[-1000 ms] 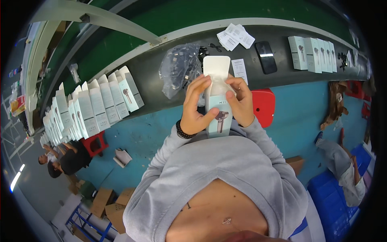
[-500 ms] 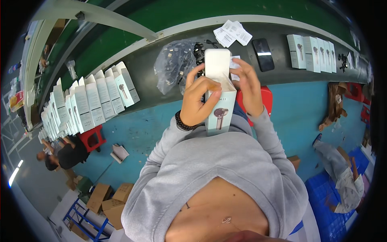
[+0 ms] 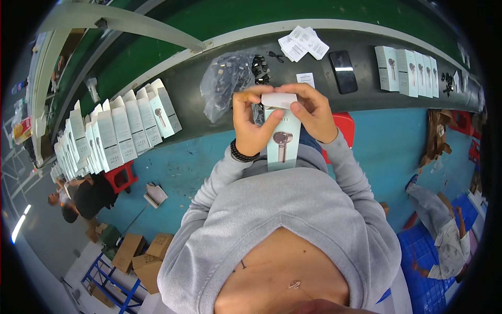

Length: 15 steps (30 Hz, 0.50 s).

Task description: Packing hair dryers into individual boxes on a production line.

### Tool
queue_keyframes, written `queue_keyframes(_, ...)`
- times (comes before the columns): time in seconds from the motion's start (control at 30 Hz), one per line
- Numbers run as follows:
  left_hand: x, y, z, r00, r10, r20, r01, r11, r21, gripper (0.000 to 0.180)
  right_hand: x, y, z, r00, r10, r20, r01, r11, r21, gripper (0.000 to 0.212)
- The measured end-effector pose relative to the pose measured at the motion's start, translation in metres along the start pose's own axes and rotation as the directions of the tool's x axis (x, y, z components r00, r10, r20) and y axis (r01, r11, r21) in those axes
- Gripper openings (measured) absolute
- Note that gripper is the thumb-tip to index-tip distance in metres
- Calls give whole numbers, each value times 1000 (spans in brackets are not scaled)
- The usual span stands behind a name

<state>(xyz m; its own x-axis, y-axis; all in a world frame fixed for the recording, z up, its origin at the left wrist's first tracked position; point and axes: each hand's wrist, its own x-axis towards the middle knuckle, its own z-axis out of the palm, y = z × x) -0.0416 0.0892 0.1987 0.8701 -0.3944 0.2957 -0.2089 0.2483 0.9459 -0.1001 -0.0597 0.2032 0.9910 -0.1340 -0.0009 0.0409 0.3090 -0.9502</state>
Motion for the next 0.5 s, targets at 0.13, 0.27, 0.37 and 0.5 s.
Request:
queue_keyframes(0.13,6,2,-3,984,-147,102,153,987,-51,24,9,0,-19,997,34,67,-45,986,160,34)
queue_keyframes(0.27,14,12,2,970,-193,148,212,970,-122,18,5,-2,-23,991,87,103,-109,966,236,37)
queue_keyframes(0.37,16,9,2,961,-180,211,196,979,-61,17,6,1,-27,989,96,110,-113,981,157,31)
queue_keyframes(0.5,23,17,4,944,-251,212,268,962,-57,19,9,-2,-34,981,0,195,-37,982,186,25)
